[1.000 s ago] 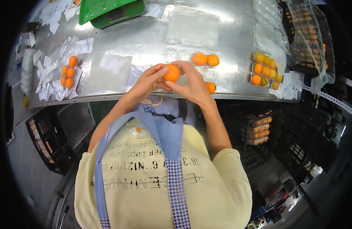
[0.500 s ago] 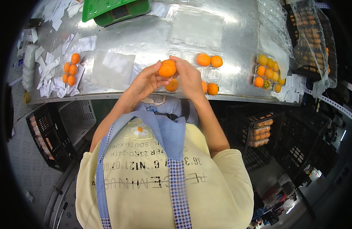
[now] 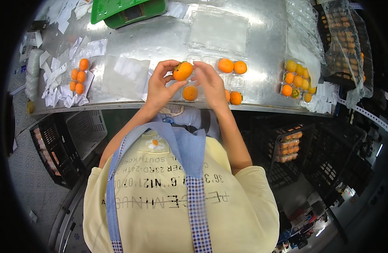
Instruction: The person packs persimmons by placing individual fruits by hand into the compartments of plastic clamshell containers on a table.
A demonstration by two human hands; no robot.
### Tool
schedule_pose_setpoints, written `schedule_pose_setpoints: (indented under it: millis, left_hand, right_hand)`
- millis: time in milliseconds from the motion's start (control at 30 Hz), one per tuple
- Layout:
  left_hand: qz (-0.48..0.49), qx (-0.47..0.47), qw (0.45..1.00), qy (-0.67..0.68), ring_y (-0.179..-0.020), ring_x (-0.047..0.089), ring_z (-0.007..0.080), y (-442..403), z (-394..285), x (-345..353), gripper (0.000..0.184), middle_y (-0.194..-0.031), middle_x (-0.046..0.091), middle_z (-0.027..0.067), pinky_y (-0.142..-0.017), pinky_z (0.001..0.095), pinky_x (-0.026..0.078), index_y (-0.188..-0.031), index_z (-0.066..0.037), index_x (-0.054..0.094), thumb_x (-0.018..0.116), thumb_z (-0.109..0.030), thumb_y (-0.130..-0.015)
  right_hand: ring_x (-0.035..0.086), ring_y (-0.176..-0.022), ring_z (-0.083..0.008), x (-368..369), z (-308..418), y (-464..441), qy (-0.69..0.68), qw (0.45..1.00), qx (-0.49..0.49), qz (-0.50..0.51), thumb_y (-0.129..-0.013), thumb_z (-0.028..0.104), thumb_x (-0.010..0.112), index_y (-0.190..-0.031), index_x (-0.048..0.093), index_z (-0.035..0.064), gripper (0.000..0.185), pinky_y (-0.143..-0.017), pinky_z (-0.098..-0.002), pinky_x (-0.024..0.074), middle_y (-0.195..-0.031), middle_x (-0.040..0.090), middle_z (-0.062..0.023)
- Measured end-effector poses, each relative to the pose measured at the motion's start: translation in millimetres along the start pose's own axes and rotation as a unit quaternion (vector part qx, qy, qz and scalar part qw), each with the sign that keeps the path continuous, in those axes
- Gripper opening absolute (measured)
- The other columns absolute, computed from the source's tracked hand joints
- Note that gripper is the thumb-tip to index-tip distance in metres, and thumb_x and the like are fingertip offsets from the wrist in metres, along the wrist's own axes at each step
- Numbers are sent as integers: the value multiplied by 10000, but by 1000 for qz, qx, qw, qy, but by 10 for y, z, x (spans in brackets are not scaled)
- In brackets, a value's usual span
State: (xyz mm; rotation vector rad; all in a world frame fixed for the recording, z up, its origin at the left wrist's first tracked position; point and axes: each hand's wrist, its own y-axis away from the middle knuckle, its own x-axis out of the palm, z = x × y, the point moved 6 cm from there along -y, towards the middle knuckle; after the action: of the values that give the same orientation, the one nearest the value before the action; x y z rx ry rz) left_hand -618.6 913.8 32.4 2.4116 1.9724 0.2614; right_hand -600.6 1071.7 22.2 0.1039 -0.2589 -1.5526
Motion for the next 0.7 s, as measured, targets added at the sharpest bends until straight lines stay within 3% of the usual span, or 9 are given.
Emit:
schedule_pose_setpoints:
  millis: [167,267,700]
  left_hand:
    - [-20,42,998,-41,-1061,587,182,23,-70,7,435,-1145,549,74,-853,303,541,-1131,-33,549,739,5,-742]
    - [-18,39,998,-50,-1065,583,182,27,-82,1,450,-1149,547,81,-860,303,535,-1146,-29,531,731,19,-745]
    - [1,-22,999,-43,-1111,560,191,47,68,23,457,-1209,523,97,-875,303,545,-1197,-33,458,662,62,-799]
  right_hand:
    - [577,-984,-147,128,40,35,-37,999,-4,13,-875,120,673,-1276,501,32,445,-775,-263,487,-1183,576,-71]
    - [568,-1031,-167,149,137,56,25,998,-54,1,-792,104,753,-1263,483,40,547,-773,-274,495,-1204,558,-73]
    - [604,-943,-161,177,179,18,155,986,-54,-31,-707,169,813,-1167,552,23,549,-733,-281,502,-1108,617,-68]
